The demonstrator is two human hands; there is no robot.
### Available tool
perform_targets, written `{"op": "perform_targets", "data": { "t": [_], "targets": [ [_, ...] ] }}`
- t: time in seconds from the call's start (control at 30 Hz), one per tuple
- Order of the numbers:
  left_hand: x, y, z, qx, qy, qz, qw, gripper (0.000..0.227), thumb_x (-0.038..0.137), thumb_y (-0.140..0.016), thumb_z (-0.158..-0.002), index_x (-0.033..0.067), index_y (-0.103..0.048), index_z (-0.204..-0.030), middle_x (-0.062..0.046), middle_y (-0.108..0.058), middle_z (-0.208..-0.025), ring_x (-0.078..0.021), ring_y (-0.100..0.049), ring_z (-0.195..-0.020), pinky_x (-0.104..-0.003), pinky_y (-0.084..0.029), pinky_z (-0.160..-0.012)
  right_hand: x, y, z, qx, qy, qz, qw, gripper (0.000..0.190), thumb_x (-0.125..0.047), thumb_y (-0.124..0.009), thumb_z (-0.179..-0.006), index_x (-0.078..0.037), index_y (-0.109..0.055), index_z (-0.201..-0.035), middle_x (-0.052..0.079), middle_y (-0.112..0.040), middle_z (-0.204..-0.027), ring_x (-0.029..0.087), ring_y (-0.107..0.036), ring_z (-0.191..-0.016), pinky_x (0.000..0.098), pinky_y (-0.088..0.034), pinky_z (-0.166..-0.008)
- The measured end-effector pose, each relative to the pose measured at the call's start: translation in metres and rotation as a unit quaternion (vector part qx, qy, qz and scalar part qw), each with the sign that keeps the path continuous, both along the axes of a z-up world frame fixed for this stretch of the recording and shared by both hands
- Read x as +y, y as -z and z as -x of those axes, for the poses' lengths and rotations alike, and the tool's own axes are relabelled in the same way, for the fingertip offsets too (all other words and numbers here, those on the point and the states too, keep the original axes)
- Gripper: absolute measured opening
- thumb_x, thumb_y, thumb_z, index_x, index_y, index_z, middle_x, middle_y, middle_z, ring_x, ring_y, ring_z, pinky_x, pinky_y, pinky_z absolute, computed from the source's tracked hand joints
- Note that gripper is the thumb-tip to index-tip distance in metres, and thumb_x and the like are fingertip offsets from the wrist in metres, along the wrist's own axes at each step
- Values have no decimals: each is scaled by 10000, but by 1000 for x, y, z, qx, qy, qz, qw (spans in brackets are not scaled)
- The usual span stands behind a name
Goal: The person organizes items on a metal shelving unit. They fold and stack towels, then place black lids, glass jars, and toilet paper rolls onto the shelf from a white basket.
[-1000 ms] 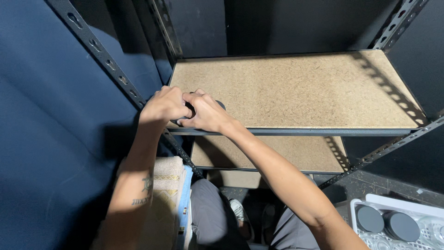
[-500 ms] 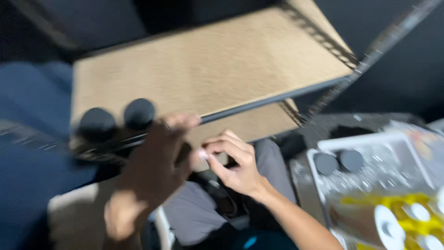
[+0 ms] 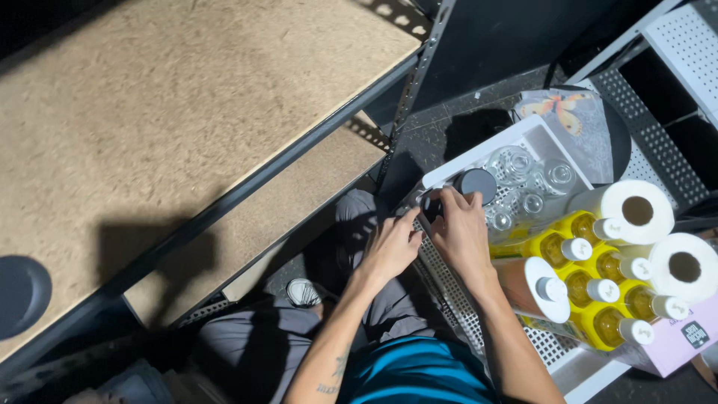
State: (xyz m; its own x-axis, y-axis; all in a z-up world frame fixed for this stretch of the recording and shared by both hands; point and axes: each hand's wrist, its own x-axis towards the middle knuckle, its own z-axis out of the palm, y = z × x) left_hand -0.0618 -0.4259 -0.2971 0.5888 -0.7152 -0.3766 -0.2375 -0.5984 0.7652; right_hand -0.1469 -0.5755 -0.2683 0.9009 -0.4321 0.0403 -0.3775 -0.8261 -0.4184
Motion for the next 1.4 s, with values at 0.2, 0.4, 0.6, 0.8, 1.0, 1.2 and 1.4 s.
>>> {"op": "perform_targets", "data": {
  "t": [0.2, 0.4, 0.6, 0.8, 1.0, 1.2, 1.4],
  "targets": [
    [-19, 18, 3, -10, -41, 28, 999, 618, 207, -618, -1078, 145, -552, -1689, -238, -827, -1175, -471, -812, -1143, -620, -663, -921, -17, 11, -15, 168, -14, 38, 985, 652, -96, -815, -816, -225, -586, -1413, 100, -692, -1391, 361, -528, -1226, 508, -491, -918],
    [-21, 33, 2, -15, -48, 50, 997, 640, 228, -632, -1067, 123, -551, -1693, -208, -843, -1176, -429, -809, -1164, -595, -663, -935, -28, 34, -19, 170, -12, 74, 983, 677, -169, -864, -763, -276, -574, -1366, 74, -733, -1330, 347, -539, -1185, 490, -427, -867],
    [-25, 45, 8, -23, -111, 143, 983, 563, 229, -685, -1066, 71, -626, -1604, -257, -820, -1240, -467, -776, -1226, -597, -660, -972, -17, 12, -9, 75, 0, 60, 995, 671, -125, -809, -682, -224, -631, -1321, 102, -755, -1198, 350, -545, -1090, 477, -404, -832],
    [-5, 16, 22, 10, -248, 319, 915, 473, 162, -746, -1057, 47, -704, -1513, -310, -776, -1240, -458, -760, -1158, -540, -653, -919, 13, -26, 10, -60, -48, 50, 996, 557, -402, -850, -772, -257, -698, -1288, 86, -753, -1317, 370, -571, -1139, 518, -451, -890],
    [92, -63, 27, 43, -411, 455, 789, 466, 67, -832, -996, 29, -769, -1456, -160, -804, -1130, -178, -769, -915, -321, -689, -836, 86, -85, -23, -250, -223, -112, 936, 538, -217, -942, -747, -200, -782, -1260, 142, -786, -1417, 398, -674, -1111, 493, -547, -959],
    [206, -131, 45, -68, -509, 500, 697, 519, 138, -868, -981, 8, -708, -1457, -160, -790, -1253, -186, -761, -1071, -311, -655, -953, 178, -136, -81, -317, -439, -207, 815, 524, -282, -982, -811, -103, -799, -1268, 195, -765, -1473, 376, -723, -1204, 459, -584, -1059],
    [284, -158, 51, -223, -565, 452, 654, 568, 273, -711, -1088, 65, -612, -1607, -78, -715, -1026, -127, -686, -857, -272, -629, -797, 277, -184, -138, -286, -585, -204, 731, 504, -254, -933, -881, -88, -735, -1314, 116, -760, -1435, 337, -638, -1283, 469, -540, -1128]
  ]
}}
